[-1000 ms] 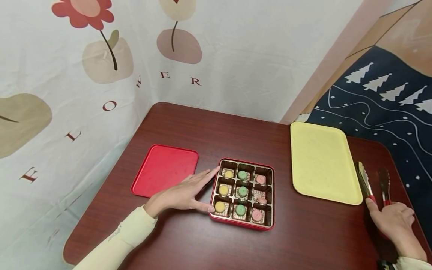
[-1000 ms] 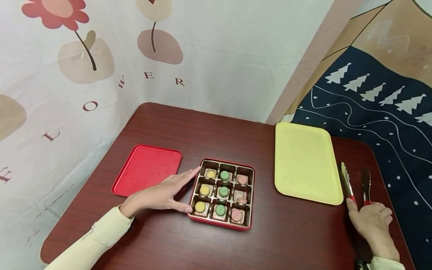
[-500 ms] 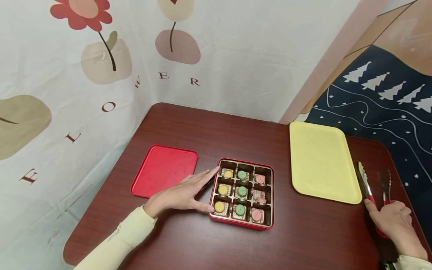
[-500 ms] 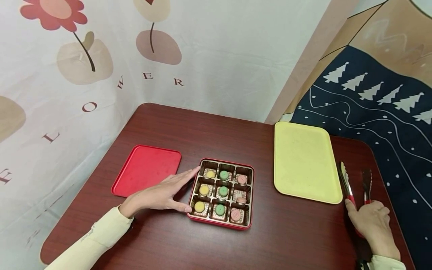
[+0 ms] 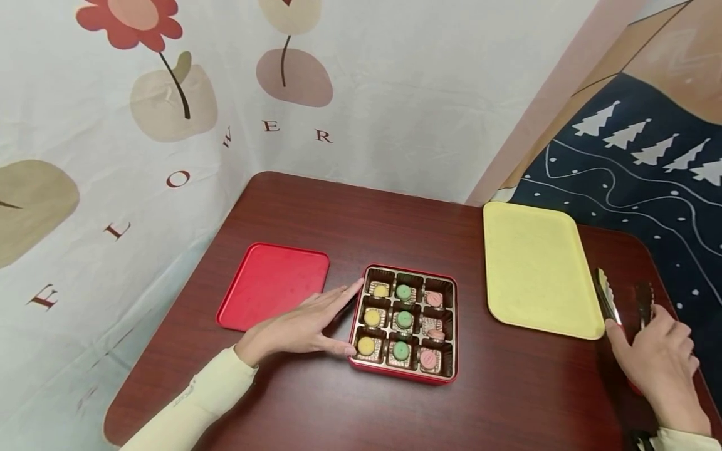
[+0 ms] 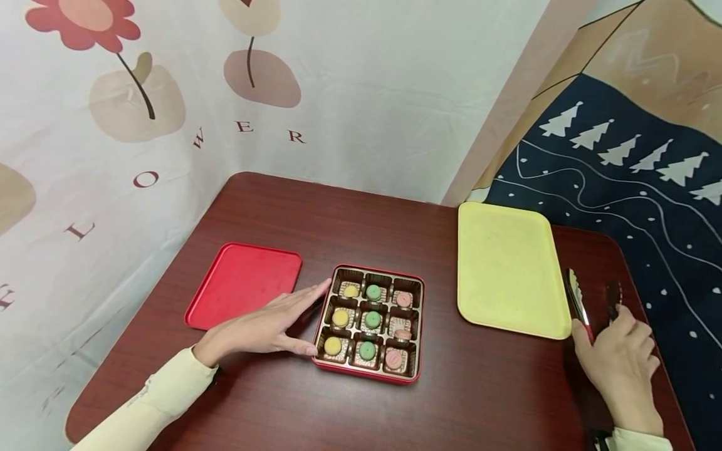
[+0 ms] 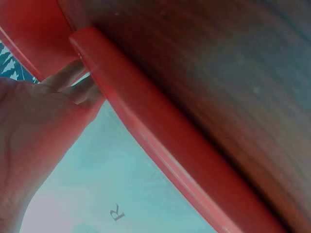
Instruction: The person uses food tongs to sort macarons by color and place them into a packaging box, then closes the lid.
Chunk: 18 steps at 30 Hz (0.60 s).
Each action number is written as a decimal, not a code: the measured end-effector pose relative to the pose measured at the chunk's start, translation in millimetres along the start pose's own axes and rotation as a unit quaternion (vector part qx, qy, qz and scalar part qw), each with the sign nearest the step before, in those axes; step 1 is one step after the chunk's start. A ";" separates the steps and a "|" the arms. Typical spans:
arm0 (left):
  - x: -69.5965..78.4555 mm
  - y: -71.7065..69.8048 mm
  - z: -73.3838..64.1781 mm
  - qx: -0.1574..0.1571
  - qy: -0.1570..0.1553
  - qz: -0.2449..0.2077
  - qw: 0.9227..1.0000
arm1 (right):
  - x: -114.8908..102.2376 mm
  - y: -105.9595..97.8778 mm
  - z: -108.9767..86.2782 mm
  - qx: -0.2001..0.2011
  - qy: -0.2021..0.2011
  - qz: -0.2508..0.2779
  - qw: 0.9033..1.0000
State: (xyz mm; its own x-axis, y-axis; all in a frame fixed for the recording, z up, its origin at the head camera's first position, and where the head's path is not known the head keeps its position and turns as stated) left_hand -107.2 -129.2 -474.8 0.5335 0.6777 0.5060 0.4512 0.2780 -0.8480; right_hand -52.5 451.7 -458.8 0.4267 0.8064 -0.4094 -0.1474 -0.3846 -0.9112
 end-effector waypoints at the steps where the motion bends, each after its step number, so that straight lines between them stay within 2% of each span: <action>1: 0.2 -1.0 -1.0 0.003 0.002 -0.001 1.000 | -5.2 -0.8 0.3 0.008 -0.009 0.006 1.000; 4: 0.4 -3.5 -3.9 0.012 0.008 -0.004 1.000 | -19.2 1.0 0.1 0.017 -0.040 0.028 0.999; 7: 0.1 -5.4 -7.4 0.017 0.006 -0.004 1.000 | -33.4 6.4 -2.2 0.017 -0.087 0.053 0.995; 14: -0.9 -11.6 -16.9 0.042 0.002 0.009 0.999 | -73.5 23.0 -14.4 0.019 -0.199 0.115 0.973; 18: -2.7 -18.5 -23.1 0.072 -0.003 0.019 0.997 | -101.3 29.0 -19.4 0.008 -0.238 0.125 0.963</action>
State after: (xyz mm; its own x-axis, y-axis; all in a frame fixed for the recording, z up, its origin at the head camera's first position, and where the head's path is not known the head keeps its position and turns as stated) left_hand -100.5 -151.9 -456.8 0.5430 0.6941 0.4726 0.3239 0.3462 -0.8805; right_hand -82.8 350.2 -442.8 -0.0802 0.8058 -0.5868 -0.2069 -0.5893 -0.7809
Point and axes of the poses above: each hand's wrist, its own z-axis towards the middle knuckle, its own y-axis out of the palm, x = y × z, the point moved 3 cm from there along z, towards the middle knuckle, and after that the axes turned 8 degrees about z, right-handed, at the moved point
